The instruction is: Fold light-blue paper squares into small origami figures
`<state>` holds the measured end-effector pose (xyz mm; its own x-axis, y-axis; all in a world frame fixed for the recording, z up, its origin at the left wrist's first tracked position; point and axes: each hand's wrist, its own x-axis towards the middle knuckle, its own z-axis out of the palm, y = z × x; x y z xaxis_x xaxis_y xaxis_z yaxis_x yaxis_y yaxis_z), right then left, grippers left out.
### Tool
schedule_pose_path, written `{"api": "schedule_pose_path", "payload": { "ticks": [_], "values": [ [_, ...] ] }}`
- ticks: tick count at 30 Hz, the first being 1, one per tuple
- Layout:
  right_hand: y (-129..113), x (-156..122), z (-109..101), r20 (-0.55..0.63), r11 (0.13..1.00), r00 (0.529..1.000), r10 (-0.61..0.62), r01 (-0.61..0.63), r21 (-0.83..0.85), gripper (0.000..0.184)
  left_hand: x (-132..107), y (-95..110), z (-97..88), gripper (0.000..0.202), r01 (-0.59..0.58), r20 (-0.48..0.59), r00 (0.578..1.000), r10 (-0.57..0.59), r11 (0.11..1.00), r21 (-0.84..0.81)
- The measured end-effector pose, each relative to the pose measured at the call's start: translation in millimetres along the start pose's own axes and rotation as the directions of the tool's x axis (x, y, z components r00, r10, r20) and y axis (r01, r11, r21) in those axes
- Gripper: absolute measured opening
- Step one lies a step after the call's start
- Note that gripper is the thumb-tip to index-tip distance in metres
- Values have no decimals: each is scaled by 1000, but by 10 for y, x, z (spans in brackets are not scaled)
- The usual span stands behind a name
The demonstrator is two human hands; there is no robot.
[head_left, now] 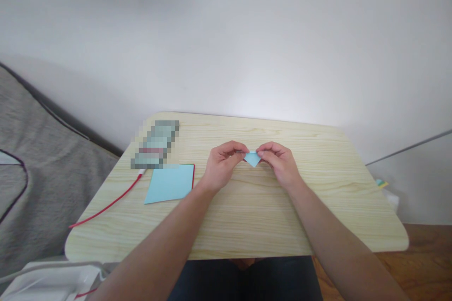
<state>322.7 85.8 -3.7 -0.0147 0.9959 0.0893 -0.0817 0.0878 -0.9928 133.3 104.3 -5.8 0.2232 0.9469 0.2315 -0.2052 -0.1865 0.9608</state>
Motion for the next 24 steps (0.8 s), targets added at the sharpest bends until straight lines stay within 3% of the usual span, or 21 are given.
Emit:
{"api": "schedule_pose_path", "payload": {
  "ticks": [8, 12, 18, 24],
  "values": [
    [17, 20, -4, 19, 1000, 1000, -3, 3, -4, 27, -22, -14, -45, 13, -87, 32, 996, 82, 970, 226],
    [36, 28, -2, 14, 998, 1000, -27, 28, -55, 24, -29, 42, -10, 8, -138, 25, 990, 138, 926, 351],
    [55, 1, 35, 18, 987, 994, -107, 109, -121, 19, -16, 0, 6, 22, -45, -35, 997, 64, 919, 391],
    [4, -12, 33, 35, 994, 996, -80, 82, -78, 22, -10, -36, -2, 22, -32, -23, 999, 45, 914, 403]
  ]
}}
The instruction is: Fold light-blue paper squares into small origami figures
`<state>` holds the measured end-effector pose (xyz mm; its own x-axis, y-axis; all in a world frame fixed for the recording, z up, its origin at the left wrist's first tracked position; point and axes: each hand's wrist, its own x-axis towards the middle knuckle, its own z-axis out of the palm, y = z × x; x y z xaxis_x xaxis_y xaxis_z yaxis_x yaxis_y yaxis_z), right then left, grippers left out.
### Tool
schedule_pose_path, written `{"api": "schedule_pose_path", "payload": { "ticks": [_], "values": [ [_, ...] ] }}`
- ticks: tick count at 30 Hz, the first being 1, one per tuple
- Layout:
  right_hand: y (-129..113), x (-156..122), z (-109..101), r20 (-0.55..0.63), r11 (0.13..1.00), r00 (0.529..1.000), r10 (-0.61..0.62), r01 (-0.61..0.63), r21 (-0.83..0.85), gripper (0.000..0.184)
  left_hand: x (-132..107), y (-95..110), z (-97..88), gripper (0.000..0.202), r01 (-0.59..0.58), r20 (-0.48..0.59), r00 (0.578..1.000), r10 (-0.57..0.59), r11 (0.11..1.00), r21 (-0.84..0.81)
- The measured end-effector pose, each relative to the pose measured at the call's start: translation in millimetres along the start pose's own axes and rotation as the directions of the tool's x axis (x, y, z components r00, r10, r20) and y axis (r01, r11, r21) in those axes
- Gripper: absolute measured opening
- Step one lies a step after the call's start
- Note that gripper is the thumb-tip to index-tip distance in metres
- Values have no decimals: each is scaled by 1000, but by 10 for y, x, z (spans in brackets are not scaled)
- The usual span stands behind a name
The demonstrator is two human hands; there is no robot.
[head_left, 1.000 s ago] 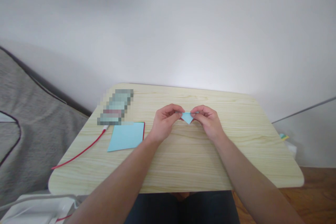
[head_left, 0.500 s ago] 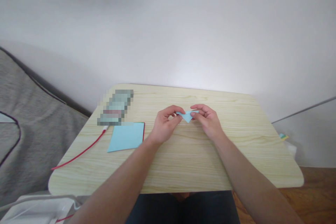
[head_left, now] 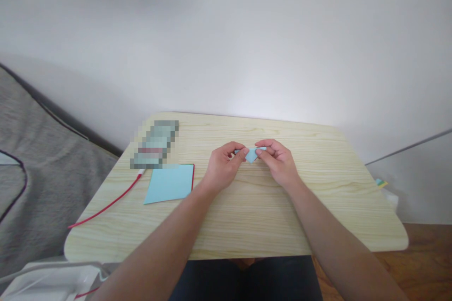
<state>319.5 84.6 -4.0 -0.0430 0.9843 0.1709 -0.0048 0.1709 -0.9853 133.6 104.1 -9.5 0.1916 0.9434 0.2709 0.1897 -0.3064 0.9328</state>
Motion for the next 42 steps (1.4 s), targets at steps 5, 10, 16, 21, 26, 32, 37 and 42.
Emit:
{"api": "schedule_pose_path", "payload": {
  "ticks": [5, 10, 16, 21, 26, 32, 37, 42],
  "values": [
    [-9, 32, -5, -26, 998, 999, 30, -29, 59, 22, -8, 31, 14, 23, 2, -26, 1000, -2, 1000, 4],
    [15, 43, -26, -52, 997, 997, 59, -57, 47, 23, -8, 56, 16, 24, 19, -35, 999, -18, 1000, 13],
    [24, 38, -47, -39, 997, 996, 76, -74, 38, 22, -1, 79, 6, 26, 63, -32, 997, -65, 997, -49],
    [24, 19, -25, -13, 997, 997, 79, -79, -1, 23, -12, 105, -5, 25, 54, 3, 999, -54, 998, -39],
    [29, 10, -26, -4, 995, 999, 46, -46, -86, 21, -21, 106, 1, 24, 31, 35, 999, -30, 999, -21],
    [48, 38, -63, -30, 996, 997, 66, -67, -64, 22, -9, 92, -9, 22, 12, -14, 1000, -12, 1000, -22],
    [49, 43, -63, -73, 994, 994, 84, -88, -61, 26, -2, 97, -30, 21, -4, -19, 1000, 4, 1000, -28],
    [39, 39, -76, -38, 992, 994, 102, -105, -77, 27, 8, 104, -45, 23, 4, -4, 1000, -4, 998, -63]
  ]
}}
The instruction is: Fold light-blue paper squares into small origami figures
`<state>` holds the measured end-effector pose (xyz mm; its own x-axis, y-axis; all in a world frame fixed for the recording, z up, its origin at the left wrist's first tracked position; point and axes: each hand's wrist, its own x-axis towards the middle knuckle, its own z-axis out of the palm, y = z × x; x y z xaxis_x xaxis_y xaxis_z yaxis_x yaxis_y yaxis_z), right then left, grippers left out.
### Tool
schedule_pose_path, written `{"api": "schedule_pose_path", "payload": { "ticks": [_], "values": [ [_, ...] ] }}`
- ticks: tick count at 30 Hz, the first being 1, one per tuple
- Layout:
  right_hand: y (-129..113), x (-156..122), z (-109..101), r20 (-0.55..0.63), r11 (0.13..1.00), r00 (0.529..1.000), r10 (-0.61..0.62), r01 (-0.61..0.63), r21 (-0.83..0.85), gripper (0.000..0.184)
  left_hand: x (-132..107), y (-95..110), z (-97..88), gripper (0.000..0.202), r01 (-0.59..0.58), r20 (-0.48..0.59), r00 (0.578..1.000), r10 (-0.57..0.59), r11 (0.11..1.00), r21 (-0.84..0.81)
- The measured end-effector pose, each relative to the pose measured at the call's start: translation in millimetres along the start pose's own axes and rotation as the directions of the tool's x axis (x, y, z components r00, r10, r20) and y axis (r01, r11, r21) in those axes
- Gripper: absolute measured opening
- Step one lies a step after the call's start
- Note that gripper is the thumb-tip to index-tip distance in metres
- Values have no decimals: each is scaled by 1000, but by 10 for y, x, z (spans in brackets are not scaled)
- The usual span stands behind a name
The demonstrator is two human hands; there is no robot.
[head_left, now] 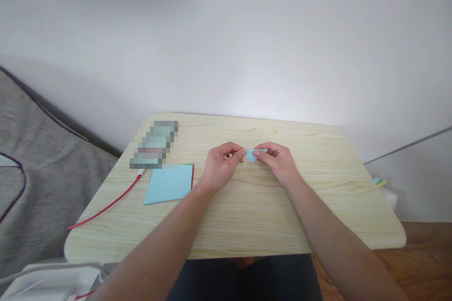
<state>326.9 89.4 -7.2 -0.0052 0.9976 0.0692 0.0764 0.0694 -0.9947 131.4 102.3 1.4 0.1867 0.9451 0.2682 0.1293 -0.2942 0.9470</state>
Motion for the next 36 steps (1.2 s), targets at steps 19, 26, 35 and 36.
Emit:
{"api": "schedule_pose_path", "payload": {
  "ticks": [19, 26, 35, 36],
  "values": [
    [42, 57, -122, 9, 998, 1000, -29, 30, -58, 29, 70, -104, -39, 27, 66, 23, 998, -64, 994, -86],
    [40, 67, -124, 23, 995, 998, -55, 57, -79, 29, 104, -143, -36, 26, 62, 22, 998, -60, 992, -112],
    [40, 113, -105, 85, 997, 995, -45, 50, -54, 28, 109, -218, 0, 24, 58, -46, 997, -62, 995, -87],
    [36, 114, -98, 98, 997, 994, -43, 49, -64, 26, 111, -212, 0, 23, 54, -54, 997, -58, 995, -87]
  ]
}}
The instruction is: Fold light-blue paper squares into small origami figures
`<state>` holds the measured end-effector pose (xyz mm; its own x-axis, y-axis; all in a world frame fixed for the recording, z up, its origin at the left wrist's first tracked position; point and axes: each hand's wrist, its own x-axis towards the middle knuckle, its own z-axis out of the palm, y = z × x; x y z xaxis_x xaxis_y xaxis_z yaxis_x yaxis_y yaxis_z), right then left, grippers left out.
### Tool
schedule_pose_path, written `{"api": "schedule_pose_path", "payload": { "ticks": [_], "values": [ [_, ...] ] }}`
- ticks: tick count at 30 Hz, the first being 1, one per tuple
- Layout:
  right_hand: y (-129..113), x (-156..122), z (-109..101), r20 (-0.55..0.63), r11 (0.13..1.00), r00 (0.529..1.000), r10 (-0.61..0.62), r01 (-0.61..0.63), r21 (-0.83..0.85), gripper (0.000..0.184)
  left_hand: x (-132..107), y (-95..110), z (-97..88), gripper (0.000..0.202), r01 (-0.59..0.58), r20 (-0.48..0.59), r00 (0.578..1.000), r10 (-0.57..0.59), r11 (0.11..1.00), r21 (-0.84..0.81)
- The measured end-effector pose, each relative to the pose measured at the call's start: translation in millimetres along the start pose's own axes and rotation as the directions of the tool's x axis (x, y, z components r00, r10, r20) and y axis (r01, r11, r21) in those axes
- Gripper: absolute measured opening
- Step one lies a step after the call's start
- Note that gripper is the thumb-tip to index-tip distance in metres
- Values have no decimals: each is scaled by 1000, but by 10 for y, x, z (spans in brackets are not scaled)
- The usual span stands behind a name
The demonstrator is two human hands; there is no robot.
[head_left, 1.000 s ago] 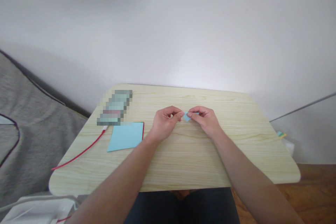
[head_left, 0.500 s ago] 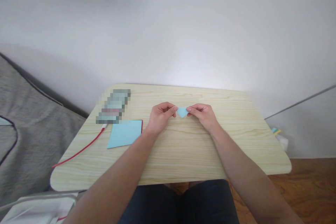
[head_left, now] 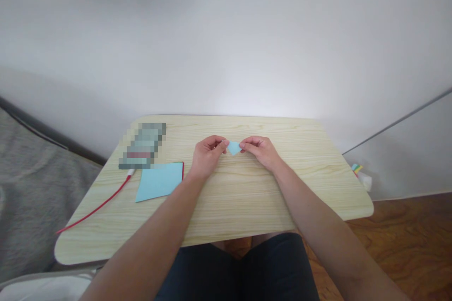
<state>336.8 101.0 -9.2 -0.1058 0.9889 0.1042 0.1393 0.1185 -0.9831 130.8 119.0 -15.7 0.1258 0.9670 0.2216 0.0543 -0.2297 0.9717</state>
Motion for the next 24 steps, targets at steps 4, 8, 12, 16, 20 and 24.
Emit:
{"api": "schedule_pose_path", "payload": {
  "ticks": [4, 8, 12, 16, 20, 24],
  "values": [
    [-8, 8, 32, 26, 1000, 1000, 4, -3, -26, 23, 0, 27, -7, 22, -10, 12, 1000, 10, 1000, 17],
    [-6, 24, 59, 7, 999, 1000, 2, -1, -41, 21, -7, 34, -15, 23, -14, 27, 1000, 13, 1000, 21],
    [-40, 46, 98, -26, 1000, 1000, 3, -3, 3, 21, -13, 28, -6, 25, -4, -5, 1000, 3, 998, -57],
    [-101, 77, 162, -87, 999, 996, 20, -17, 35, 23, -22, 27, -2, 25, -10, 1, 1000, 11, 997, -72],
    [-108, 124, 211, -86, 999, 996, 25, -21, 45, 27, -23, 15, -16, 23, -12, 67, 998, 9, 999, 41],
    [-55, 168, 229, -78, 999, 997, 27, -24, 37, 31, -24, -16, -15, 24, -36, 64, 997, 30, 996, 83]
  ]
}}
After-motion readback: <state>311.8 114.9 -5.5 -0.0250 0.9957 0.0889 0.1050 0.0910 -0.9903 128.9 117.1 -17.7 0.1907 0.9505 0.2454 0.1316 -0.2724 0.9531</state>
